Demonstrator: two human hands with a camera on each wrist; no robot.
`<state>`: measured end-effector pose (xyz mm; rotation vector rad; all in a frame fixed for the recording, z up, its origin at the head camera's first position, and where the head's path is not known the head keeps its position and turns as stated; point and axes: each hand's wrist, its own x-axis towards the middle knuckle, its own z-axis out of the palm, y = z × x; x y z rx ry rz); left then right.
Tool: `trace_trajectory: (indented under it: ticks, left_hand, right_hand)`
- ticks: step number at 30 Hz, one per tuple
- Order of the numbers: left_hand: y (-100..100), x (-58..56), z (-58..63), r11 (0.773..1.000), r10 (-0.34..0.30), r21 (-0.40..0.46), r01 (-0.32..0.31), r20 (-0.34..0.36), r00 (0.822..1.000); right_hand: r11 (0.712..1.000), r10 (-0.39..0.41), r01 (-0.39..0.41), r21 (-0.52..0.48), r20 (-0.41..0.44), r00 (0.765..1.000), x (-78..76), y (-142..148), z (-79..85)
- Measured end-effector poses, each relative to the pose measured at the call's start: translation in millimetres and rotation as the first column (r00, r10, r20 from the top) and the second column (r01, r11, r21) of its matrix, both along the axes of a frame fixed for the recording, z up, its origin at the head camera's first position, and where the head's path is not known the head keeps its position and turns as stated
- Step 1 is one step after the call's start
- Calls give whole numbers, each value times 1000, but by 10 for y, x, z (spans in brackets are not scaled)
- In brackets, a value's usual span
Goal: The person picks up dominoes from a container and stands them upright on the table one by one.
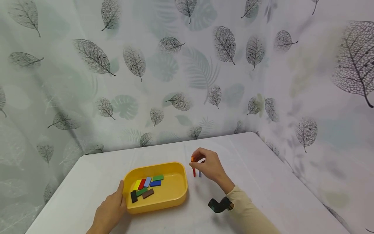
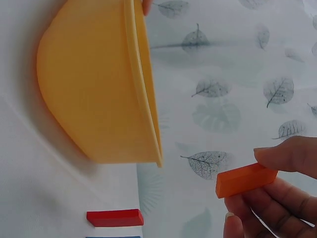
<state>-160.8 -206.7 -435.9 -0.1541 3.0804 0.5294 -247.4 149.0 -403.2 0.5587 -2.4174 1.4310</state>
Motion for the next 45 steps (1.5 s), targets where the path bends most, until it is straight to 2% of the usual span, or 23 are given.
trace_trajectory:
  ticks: [13,26,33,45]
  left_hand:
    - [9,5,11,1000,-11,5,11,-17,1000]
    - [20,18,10,1000,1,4,-1,-15,1000]
    - [26,10,23,1000,2,-1,-2,-8,1000]
    - [22,-5,8,1000,9,10,-9,9,1000]
  right_hand:
    - [999,-51,51,7,2,999,-35,234,-57]
    - [995,-101,100,26,52,993,-181,427,-208]
    - [997,-75,75,6,77,994,-252,533,-313]
    - [998,-55,48,45,147,988,-350,656,-484]
